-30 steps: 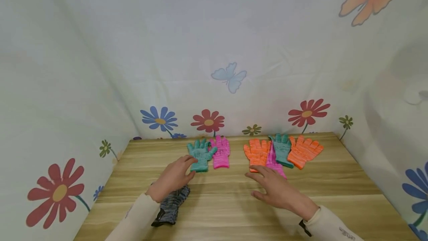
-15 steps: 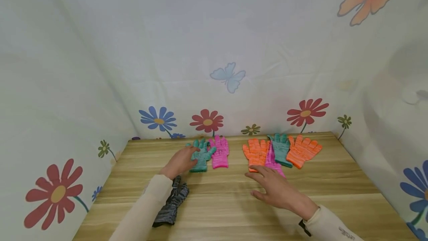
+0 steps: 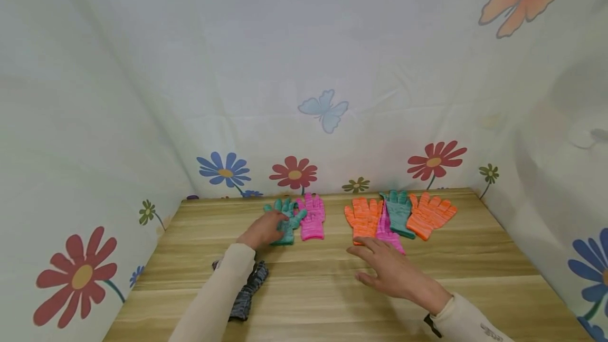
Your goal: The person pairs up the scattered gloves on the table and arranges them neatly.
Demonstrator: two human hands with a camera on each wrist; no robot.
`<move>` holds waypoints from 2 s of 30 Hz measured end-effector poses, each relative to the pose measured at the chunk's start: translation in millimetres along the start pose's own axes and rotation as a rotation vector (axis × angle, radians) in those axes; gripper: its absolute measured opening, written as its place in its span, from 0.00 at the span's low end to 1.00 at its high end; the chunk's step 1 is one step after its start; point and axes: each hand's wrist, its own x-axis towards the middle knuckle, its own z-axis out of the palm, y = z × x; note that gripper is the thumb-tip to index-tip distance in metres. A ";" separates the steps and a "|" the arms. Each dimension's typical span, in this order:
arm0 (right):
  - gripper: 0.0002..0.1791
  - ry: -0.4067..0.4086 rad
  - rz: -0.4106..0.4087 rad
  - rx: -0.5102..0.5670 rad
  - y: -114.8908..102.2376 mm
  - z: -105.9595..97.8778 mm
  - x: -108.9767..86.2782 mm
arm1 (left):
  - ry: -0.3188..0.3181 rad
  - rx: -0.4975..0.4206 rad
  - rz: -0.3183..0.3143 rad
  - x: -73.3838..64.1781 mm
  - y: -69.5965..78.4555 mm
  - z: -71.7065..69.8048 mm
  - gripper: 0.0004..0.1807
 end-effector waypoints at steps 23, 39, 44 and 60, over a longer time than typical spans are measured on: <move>0.31 -0.011 0.003 -0.006 1.8 -1.1 2.9 | 0.010 0.068 -0.003 5.5 3.5 6.6 0.10; 0.31 -0.024 0.016 -0.003 -1.6 -9.1 5.8 | 0.180 0.067 0.000 -3.4 0.4 -0.5 0.05; 0.32 -0.014 -0.001 -0.002 -1.8 -12.7 6.7 | 0.257 0.067 0.030 -7.1 2.8 -10.3 0.05; 0.32 0.065 -0.032 -0.026 -9.7 -15.6 5.3 | 0.430 0.155 0.203 -47.3 45.8 -39.7 0.06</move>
